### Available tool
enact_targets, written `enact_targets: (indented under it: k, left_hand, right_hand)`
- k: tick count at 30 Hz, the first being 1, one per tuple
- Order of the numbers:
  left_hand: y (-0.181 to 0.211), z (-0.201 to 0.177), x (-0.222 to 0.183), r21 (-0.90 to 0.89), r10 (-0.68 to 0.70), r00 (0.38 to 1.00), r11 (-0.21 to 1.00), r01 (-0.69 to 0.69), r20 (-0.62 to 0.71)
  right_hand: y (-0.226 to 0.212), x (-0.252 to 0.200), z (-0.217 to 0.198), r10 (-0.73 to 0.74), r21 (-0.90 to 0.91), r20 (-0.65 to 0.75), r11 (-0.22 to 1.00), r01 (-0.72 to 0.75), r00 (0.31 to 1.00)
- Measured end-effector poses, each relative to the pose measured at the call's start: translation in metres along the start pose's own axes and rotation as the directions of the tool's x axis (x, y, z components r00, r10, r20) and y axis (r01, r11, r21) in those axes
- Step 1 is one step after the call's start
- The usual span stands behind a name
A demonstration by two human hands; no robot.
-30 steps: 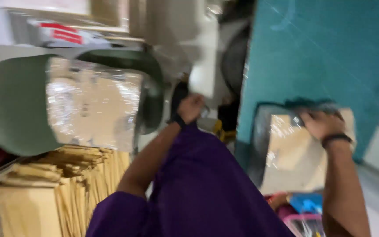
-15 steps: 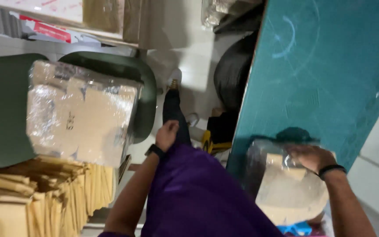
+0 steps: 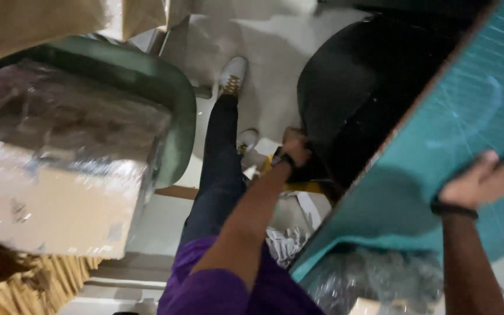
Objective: Wrapping cardboard boxes with plastic stretch film and securing them with adhesive tape.
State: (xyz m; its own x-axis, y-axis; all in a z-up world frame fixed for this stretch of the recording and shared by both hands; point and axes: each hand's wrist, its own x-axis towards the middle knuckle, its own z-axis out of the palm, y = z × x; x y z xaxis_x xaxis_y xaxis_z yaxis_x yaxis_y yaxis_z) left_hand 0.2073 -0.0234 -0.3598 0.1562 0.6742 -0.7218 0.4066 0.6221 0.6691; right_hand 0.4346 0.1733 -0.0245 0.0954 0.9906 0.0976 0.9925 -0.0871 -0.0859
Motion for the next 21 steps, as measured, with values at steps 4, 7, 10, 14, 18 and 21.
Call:
enact_targets:
  k: [4,7,10,14,18,21]
  left_hand:
    - [0.060,0.022,-0.003,0.046,-0.367,0.889,0.928,0.369,0.276]
    - [0.092,0.042,0.008,-0.095,-0.418,0.848,0.878,0.469,0.324]
    - [0.103,0.026,0.006,-0.161,-0.453,0.828,0.838,0.522,0.329]
    - [0.073,0.006,0.003,-0.092,-0.336,0.878,0.918,0.387,0.342]
    - [0.022,-0.009,0.011,-0.038,-0.163,0.899,0.980,0.195,0.406]
    - [-0.014,0.010,0.012,-0.041,0.085,0.975,0.996,-0.078,0.207]
  right_hand:
    - [0.005,-0.012,-0.003,-0.106,0.040,0.019,0.994,0.105,0.994]
    - [0.040,-0.027,0.009,-0.002,0.153,-0.034,0.988,0.008,0.999]
    - [0.041,-0.036,0.013,0.049,0.361,0.047,0.931,-0.063,0.998]
    - [0.064,-0.047,0.021,0.061,0.551,0.049,0.831,-0.078,0.997]
    - [0.104,-0.051,0.036,-0.043,0.598,0.014,0.801,0.026,0.999]
    - [0.212,-0.090,0.045,0.499,0.675,-0.112,0.673,-0.303,0.859]
